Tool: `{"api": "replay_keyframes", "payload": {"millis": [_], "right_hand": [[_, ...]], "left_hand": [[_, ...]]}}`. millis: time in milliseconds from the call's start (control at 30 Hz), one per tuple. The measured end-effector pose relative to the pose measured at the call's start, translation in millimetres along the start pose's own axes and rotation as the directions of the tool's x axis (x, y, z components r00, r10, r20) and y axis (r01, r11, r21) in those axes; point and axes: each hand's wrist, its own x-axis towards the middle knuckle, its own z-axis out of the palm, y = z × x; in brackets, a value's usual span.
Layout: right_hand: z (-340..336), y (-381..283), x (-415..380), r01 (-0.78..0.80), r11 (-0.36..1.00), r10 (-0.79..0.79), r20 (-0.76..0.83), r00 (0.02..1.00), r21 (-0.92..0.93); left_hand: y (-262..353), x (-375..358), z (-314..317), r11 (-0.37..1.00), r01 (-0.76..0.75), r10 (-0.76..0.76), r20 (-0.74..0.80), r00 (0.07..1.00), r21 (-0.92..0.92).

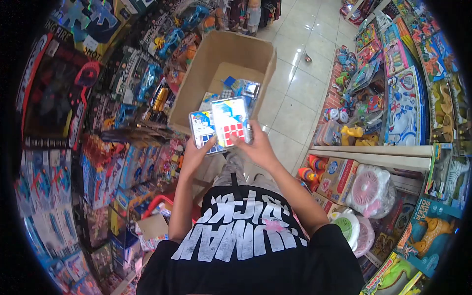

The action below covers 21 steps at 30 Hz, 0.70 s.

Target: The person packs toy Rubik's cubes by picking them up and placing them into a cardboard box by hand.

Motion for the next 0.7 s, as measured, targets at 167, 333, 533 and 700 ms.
{"api": "replay_keyframes", "payload": {"millis": [167,333,533,700], "right_hand": [[-1,-8,62,-0.006,0.992,-0.024,-0.242,0.97,-0.123],[6,4,127,-0.13,0.99,0.141,-0.262,0.955,0.057],[21,20,245,-0.365,0.855,0.475,-0.273,0.836,0.369],[41,101,324,-0.42,0.89,0.452,-0.455,0.767,0.176]], "left_hand": [[5,96,-25,0.976,0.003,0.011,-0.062,0.998,0.218],[-47,209,-31,0.963,-0.061,0.054,0.035,0.998,0.263],[-78,291,-14,0.723,0.089,0.073,-0.203,0.976,0.685],[-87,305,-2,0.676,0.198,-0.006,-0.264,0.965,0.71]]}}
